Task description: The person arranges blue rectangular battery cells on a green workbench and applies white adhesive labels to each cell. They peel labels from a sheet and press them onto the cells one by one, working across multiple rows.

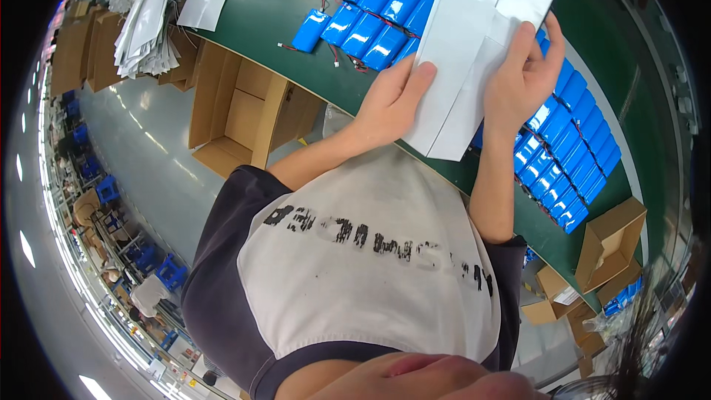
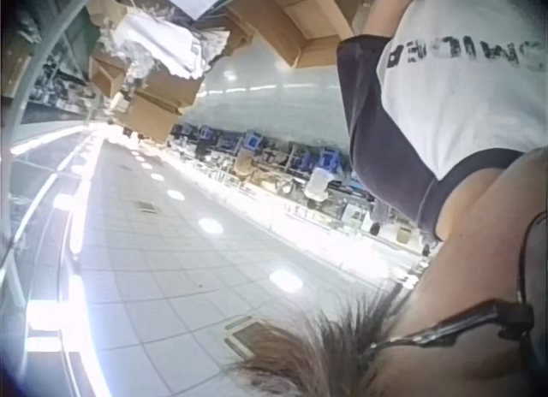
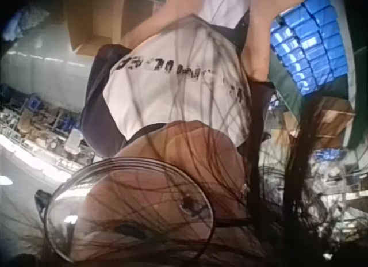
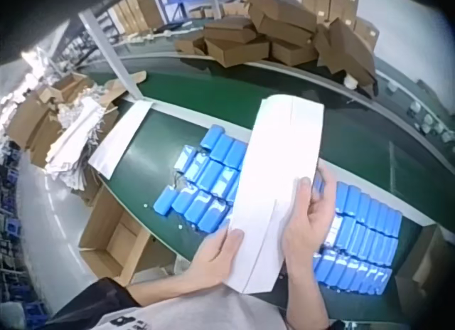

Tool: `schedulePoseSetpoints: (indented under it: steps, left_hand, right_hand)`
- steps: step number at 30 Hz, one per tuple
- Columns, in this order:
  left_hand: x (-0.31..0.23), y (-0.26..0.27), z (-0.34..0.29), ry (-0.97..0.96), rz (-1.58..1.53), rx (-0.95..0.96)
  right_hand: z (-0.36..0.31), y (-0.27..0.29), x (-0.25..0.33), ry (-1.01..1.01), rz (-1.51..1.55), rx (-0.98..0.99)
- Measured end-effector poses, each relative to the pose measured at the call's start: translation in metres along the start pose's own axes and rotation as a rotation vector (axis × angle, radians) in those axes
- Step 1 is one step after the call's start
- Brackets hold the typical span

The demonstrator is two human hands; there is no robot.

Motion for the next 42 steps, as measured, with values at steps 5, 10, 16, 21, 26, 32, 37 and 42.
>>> schedulePoseSetpoints:
  steps: [5,10,16,21,26,32,37,42]
  left_hand:
    - [-0.005,0.001,0.001,0.337,-0.593,0.135]
    - [0.002,0.018,0.006,0.208,-0.641,0.136]
    - [0.002,0.022,0.005,-0.219,0.285,-0.061]
    - [-0.008,0.029,0.017,-0.252,-0.025,-0.236]
    - [-0.01,0.013,0.025,-0.058,-0.543,-0.054]
    - [-0.008,0.02,0.02,-0.201,-0.365,-0.141]
    - [0.003,0.03,0.021,-0.097,-0.358,-0.215]
    - [-0.012,0.042,0.03,-0.185,-1.003,0.271]
  right_hand:
    - [-0.006,-0.018,-0.005,-0.04,0.183,-0.035]
    - [-0.002,-0.008,0.005,-0.104,0.092,-0.05]
    - [-0.006,-0.004,0.005,-0.081,0.086,-0.077]
    - [-0.035,-0.022,-0.001,-0.167,0.024,0.176]
    - [-0.05,-0.044,0.004,-0.22,0.272,0.198]
    - [-0.05,-0.045,-0.004,-0.072,0.08,0.187]
    - [-0.044,-0.04,0.0,-0.16,0.192,0.146]
    - [-0.054,-0.049,0.005,-0.329,0.265,0.346]
Point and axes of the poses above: each hand's wrist, its own z-axis towards the middle knuckle, its own y-axis out of the back of the hand, x = y × z, the point moved 2 cm from there along z, towards the middle knuckle, and after that the axes turned 12 degrees about x, right-handed, at the moved point
